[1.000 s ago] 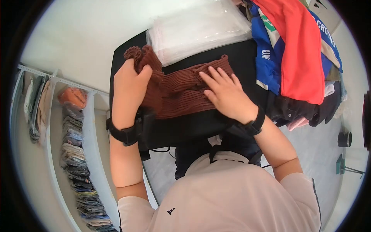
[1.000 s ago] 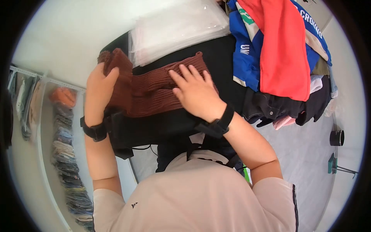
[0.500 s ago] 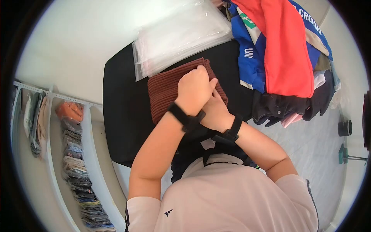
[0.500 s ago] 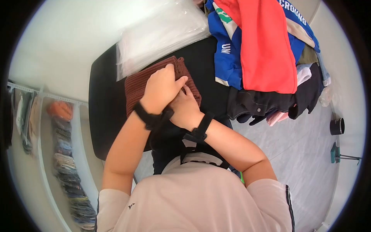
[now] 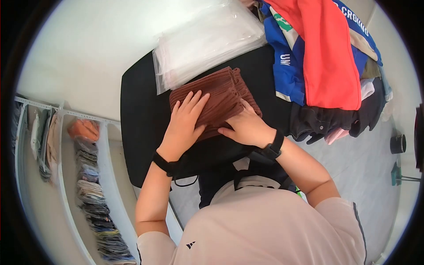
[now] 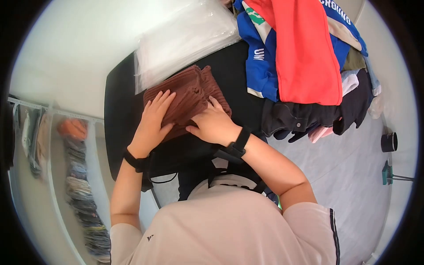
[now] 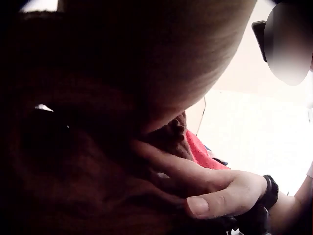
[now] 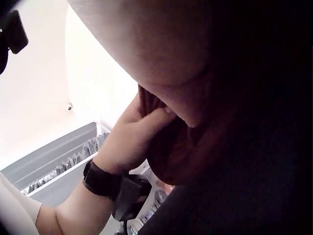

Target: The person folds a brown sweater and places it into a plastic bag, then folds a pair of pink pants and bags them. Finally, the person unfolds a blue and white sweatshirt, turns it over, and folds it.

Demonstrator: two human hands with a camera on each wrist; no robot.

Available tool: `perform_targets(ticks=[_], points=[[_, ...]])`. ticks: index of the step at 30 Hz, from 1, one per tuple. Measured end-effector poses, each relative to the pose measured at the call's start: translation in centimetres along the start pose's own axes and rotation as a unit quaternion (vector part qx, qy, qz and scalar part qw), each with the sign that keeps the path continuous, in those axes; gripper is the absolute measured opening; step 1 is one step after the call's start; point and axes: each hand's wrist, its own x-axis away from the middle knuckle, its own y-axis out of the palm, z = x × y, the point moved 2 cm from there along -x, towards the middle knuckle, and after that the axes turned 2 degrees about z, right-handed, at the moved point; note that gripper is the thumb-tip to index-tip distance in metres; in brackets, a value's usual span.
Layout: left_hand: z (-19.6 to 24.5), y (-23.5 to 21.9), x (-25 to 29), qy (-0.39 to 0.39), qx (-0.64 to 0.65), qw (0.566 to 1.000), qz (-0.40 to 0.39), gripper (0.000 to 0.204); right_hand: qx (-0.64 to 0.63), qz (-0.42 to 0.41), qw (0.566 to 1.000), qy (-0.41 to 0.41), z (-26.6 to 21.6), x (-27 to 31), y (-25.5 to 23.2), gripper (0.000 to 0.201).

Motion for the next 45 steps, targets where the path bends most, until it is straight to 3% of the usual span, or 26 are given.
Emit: perform_targets(ticks=[3,6,7,9,10,12,14,15,16,18,19,20,22,23,26,28,30,31,36,38,40,42,44,45], points=[[-0.3,0.6,-0.8,-0.026,0.068,0.997,0.029,0.069,-0.07,-0.072,0.994,0.037,-0.6,0.3,-1.6,0.043],[1.0,1.4,-1.6,-0.062,0.069,0.993,0.066,0.063,-0.13,-0.069,0.989,0.022,-1.2,0.7,-2.8,0.043],[1.7,1.8,-1.6,-0.05,0.009,0.997,0.057,0.063,-0.128,-0.071,0.989,0.022,-1.2,0.9,-3.3,0.043],[2.1,2.2,-1.3,-0.043,-0.048,0.997,0.048,0.063,-0.157,-0.062,0.985,-0.033,-0.6,1.8,-4.6,0.039],[2.1,2.3,-1.0,-0.041,-0.051,0.997,0.046,0.064,-0.192,-0.018,0.979,-0.07,0.1,1.9,-4.9,0.035],[2.2,2.5,-0.5,-0.037,-0.059,0.997,0.04,0.065,-0.3,-0.026,0.943,0.139,2.0,2.1,-6.5,0.024],[2.3,2.5,-0.4,-0.035,-0.061,0.997,0.043,0.065,-0.39,0.103,0.867,0.293,4.1,1.3,-6.6,0.015],[2.4,2.6,-0.5,-0.028,-0.066,0.996,0.045,0.064,-0.352,0.134,0.872,0.311,4.0,0.5,-7.2,0.017],[2.4,2.6,-0.5,-0.029,-0.065,0.996,0.047,0.064,-0.35,0.133,0.874,0.311,4.2,-0.4,-6.7,0.017],[2.4,2.6,-0.6,-0.026,-0.064,0.996,0.049,0.063,-0.284,0.251,0.911,0.163,4.1,-2.4,-6.0,0.026],[2.3,2.7,-0.6,-0.029,-0.064,0.996,0.051,0.063,-0.178,0.265,0.941,0.117,3.7,-3.4,-6.3,0.035],[2.3,2.8,-0.6,-0.024,-0.064,0.996,0.055,0.062,-0.178,0.262,0.942,0.113,4.1,-4.4,-6.3,0.035],[2.4,2.9,-0.4,-0.022,-0.067,0.996,0.061,0.061,-0.186,0.15,0.968,0.071,3.7,-6.6,-6.3,0.037],[2.4,2.9,-0.4,-0.018,-0.064,0.996,0.065,0.061,-0.244,0.104,0.959,0.104,3.5,-7.0,-6.6,0.03],[2.9,2.3,-0.3,-0.012,-0.052,0.996,0.066,0.061,-0.201,0.084,0.971,0.101,4.6,-9.0,-7.3,0.026],[3.8,2.0,-0.2,0.016,-0.022,0.998,0.064,0.064,-0.162,0.106,0.97,0.146,5.9,-9.8,-8.2,0.027],[4.1,2.5,-0.2,0.017,-0.018,0.998,0.056,0.066,-0.187,0.077,0.959,0.198,8.3,-10.3,-7.4,0.027],[4.1,3.1,-0.4,0.013,-0.018,0.998,0.058,0.067,-0.204,0.038,0.957,0.201,9.6,-10.6,-6.3,0.028],[3.7,3.6,-0.7,0.005,-0.017,0.999,0.047,0.07,-0.193,0.011,0.958,0.209,11.0,-11.0,-5.1,0.027],[3.5,3.8,-0.6,0.003,-0.037,0.999,0.038,0.072,0.0,0.06,0.99,0.129,8.1,-10.8,-8.0,0.024],[3.4,3.8,-0.6,0.002,-0.033,0.998,0.045,0.072,0.042,0.163,0.985,-0.029,4.6,-9.9,-9.4,0.025],[3.4,3.8,-0.5,0.007,-0.029,0.998,0.05,0.071,0.023,0.077,0.992,-0.099,0.7,-7.7,-8.6,0.03],[3.4,3.8,-0.4,0.015,-0.042,0.999,0.03,0.069,0.131,-0.008,0.99,-0.057,-0.9,-5.3,-5.9,0.04],[3.6,3.7,-0.2,0.016,-0.042,0.998,0.031,0.069,0.108,-0.086,0.99,-0.009,0.0,-5.2,-5.0,0.048]])
